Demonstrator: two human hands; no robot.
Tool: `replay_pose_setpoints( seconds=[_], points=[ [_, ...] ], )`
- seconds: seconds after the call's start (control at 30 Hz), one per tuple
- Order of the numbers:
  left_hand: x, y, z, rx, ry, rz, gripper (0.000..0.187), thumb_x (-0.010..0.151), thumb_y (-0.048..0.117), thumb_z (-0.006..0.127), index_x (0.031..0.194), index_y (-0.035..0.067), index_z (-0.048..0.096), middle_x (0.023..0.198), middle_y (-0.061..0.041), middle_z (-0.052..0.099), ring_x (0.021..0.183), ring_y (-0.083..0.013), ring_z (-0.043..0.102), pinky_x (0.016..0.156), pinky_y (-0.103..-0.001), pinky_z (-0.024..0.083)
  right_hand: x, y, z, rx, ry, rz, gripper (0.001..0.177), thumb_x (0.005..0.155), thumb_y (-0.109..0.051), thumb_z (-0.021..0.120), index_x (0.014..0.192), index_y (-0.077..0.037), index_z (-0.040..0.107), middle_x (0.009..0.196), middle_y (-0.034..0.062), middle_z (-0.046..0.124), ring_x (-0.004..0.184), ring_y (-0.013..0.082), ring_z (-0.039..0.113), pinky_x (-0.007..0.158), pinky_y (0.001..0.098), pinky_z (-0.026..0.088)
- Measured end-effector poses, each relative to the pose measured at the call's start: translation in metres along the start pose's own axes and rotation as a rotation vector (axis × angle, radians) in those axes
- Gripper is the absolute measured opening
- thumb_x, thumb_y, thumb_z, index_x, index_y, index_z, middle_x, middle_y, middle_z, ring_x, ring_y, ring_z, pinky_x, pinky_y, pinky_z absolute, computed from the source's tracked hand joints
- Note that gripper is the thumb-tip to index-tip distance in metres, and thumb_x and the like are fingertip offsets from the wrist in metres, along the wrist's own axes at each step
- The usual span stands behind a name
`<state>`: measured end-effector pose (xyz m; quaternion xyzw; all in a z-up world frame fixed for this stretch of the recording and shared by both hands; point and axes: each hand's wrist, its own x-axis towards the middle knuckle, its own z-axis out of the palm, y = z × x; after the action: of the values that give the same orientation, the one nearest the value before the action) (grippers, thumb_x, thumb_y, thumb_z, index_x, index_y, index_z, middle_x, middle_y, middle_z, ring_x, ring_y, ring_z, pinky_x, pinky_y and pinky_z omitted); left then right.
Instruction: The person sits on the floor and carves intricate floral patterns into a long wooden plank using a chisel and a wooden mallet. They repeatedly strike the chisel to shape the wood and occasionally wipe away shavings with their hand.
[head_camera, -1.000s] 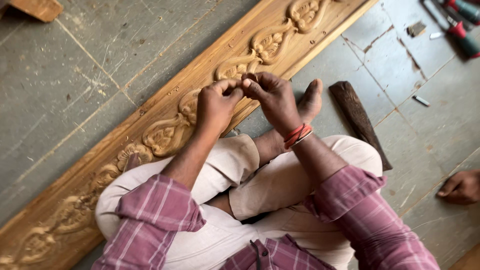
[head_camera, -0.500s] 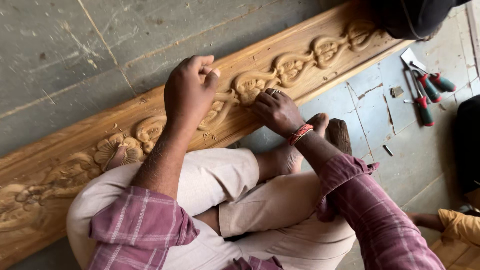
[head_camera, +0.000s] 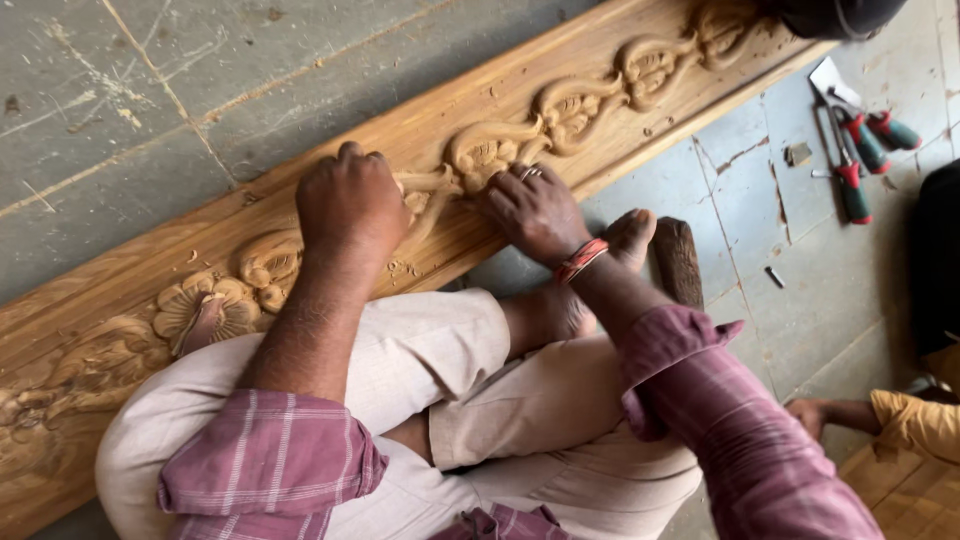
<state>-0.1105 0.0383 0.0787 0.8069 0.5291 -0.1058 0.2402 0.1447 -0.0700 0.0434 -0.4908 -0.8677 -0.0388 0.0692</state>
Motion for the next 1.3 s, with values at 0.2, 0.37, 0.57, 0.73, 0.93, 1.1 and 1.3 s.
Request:
replay_pose_setpoints(
  seconds=[0.2, 0.37, 0.57, 0.73, 0.93, 1.1, 1.3],
  points=[
    [0.001, -0.005, 0.004, 0.016, -0.012, -0.024, 0.036, 0.09, 0.039, 0.069, 0.093, 0.003, 0.071, 0.105, -0.018, 0.068, 0.094, -0.0304, 0.069, 0.081, -0.046, 0.057, 0.01, -0.002, 0.009, 0.023, -0.116, 0.076, 0.024, 0.096, -0.03, 0.072, 0.103, -0.006, 0.071, 0.108, 0.0148, 0.071, 0.093, 0.027, 0.066, 0.086, 0.0443, 0.05],
    [0.001, 0.007, 0.0, 0.025, -0.017, -0.007, 0.031, 0.091, 0.031, 0.073, 0.097, 0.001, 0.069, 0.105, -0.018, 0.067, 0.088, -0.0277, 0.069, 0.075, -0.045, 0.059, 0.003, -0.005, 0.003, -0.003, -0.026, 0.055, 0.018, 0.095, -0.021, 0.069, 0.106, -0.006, 0.069, 0.112, 0.0126, 0.07, 0.104, 0.0273, 0.067, 0.095, 0.0418, 0.049],
    [-0.002, 0.004, -0.006, 0.074, 0.033, 0.017, 0.027, 0.091, 0.027, 0.072, 0.094, 0.0, 0.07, 0.107, -0.018, 0.067, 0.09, -0.0283, 0.069, 0.078, -0.044, 0.058, 0.012, -0.004, 0.006, 0.062, -0.117, 0.081, 0.019, 0.095, -0.022, 0.07, 0.106, -0.007, 0.07, 0.111, 0.0122, 0.071, 0.094, 0.0275, 0.065, 0.092, 0.0455, 0.049],
    [-0.001, 0.007, 0.005, 0.002, -0.038, -0.005, 0.025, 0.094, 0.024, 0.068, 0.097, 0.0, 0.071, 0.106, -0.019, 0.066, 0.091, -0.0309, 0.07, 0.076, -0.046, 0.058, -0.006, -0.002, 0.006, 0.018, -0.052, 0.085, 0.024, 0.094, -0.028, 0.07, 0.108, -0.009, 0.067, 0.117, 0.0116, 0.069, 0.103, 0.0279, 0.067, 0.095, 0.0441, 0.049],
    [-0.002, 0.009, -0.011, 0.024, -0.009, -0.016, 0.039, 0.092, 0.039, 0.071, 0.096, 0.001, 0.072, 0.107, -0.019, 0.066, 0.096, -0.0329, 0.068, 0.079, -0.048, 0.057, 0.013, 0.0, 0.004, 0.022, -0.075, 0.053, 0.02, 0.092, -0.022, 0.069, 0.105, -0.008, 0.066, 0.115, 0.0117, 0.069, 0.1, 0.027, 0.066, 0.093, 0.0425, 0.05],
    [-0.002, 0.004, -0.009, -0.024, -0.103, -0.021, 0.026, 0.093, 0.025, 0.072, 0.098, -0.001, 0.07, 0.11, -0.02, 0.065, 0.097, -0.0321, 0.068, 0.078, -0.047, 0.058, 0.007, 0.002, 0.0, 0.059, -0.045, 0.035, 0.018, 0.09, -0.017, 0.07, 0.104, -0.008, 0.065, 0.114, 0.0105, 0.068, 0.096, 0.0273, 0.065, 0.09, 0.0416, 0.049],
    [0.004, 0.003, -0.004, 0.019, -0.01, 0.04, 0.015, 0.089, 0.017, 0.072, 0.087, 0.002, 0.072, 0.107, -0.019, 0.067, 0.091, -0.0286, 0.068, 0.075, -0.044, 0.058, 0.015, -0.001, 0.001, 0.04, -0.08, 0.087, 0.02, 0.091, -0.016, 0.07, 0.109, -0.009, 0.065, 0.109, 0.0078, 0.066, 0.106, 0.0268, 0.068, 0.097, 0.0404, 0.05]
  ],
)
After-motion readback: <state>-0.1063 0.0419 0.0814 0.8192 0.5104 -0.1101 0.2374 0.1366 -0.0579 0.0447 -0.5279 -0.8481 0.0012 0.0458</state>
